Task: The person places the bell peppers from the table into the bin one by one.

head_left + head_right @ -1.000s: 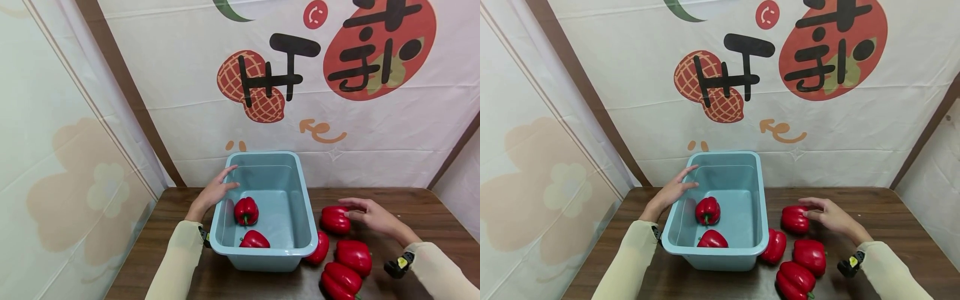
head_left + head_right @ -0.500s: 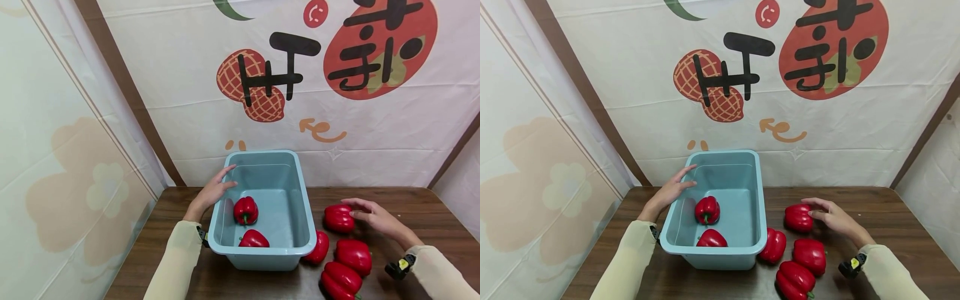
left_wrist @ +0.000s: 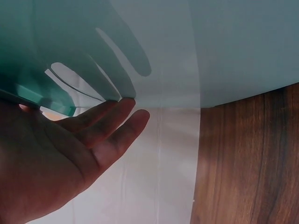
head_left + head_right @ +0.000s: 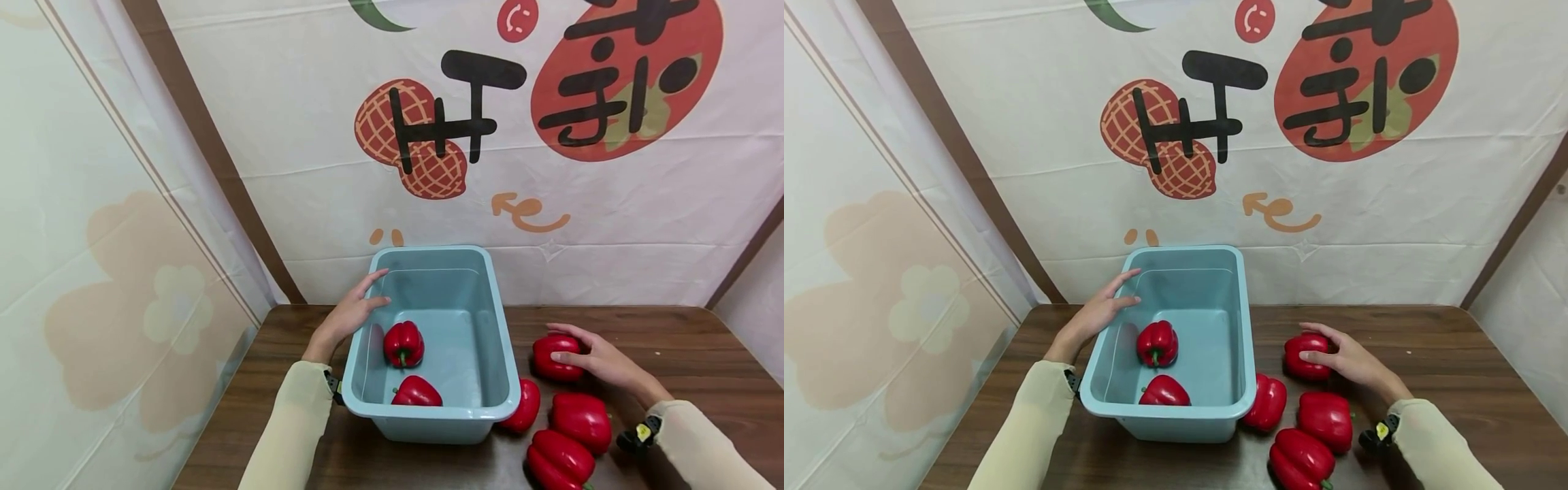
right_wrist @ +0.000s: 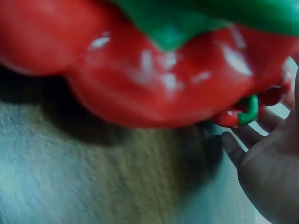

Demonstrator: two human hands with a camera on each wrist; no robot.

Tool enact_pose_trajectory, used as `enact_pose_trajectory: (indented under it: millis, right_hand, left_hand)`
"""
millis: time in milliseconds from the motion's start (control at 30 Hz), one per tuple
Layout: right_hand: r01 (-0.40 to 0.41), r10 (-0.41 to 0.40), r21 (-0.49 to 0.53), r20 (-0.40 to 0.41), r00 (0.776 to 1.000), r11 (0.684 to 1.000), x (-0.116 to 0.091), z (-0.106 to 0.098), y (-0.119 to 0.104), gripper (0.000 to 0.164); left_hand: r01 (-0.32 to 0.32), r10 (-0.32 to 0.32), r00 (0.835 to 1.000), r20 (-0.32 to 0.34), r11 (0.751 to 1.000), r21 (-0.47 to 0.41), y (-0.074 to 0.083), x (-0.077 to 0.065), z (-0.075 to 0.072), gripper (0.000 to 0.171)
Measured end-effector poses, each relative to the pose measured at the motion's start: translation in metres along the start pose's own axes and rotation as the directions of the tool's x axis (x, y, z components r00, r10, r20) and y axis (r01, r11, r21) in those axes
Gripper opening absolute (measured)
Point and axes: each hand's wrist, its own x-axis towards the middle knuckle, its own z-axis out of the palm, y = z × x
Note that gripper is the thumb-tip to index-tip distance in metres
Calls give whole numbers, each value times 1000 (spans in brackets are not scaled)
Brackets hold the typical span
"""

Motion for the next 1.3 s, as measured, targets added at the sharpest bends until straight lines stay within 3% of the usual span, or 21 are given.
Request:
enact_pose_trajectory:
  millis: [533, 933, 1300]
  right_hand:
    - [-29, 34, 82, -59, 998, 996, 0, 14, 8, 74]
    - [73, -61, 88, -133, 989, 993, -2, 24, 20, 57]
    - [89, -77, 45, -207, 975, 995, -3, 28, 23, 47]
  left_hand:
    - [-2, 2, 1000, -4, 1000, -9, -2, 0, 0, 62]
    - [-3, 3, 1000, 3, 1000, -30, -3, 1, 1, 61]
    - [0, 0, 1000, 4, 1000, -19, -4, 2, 1, 61]
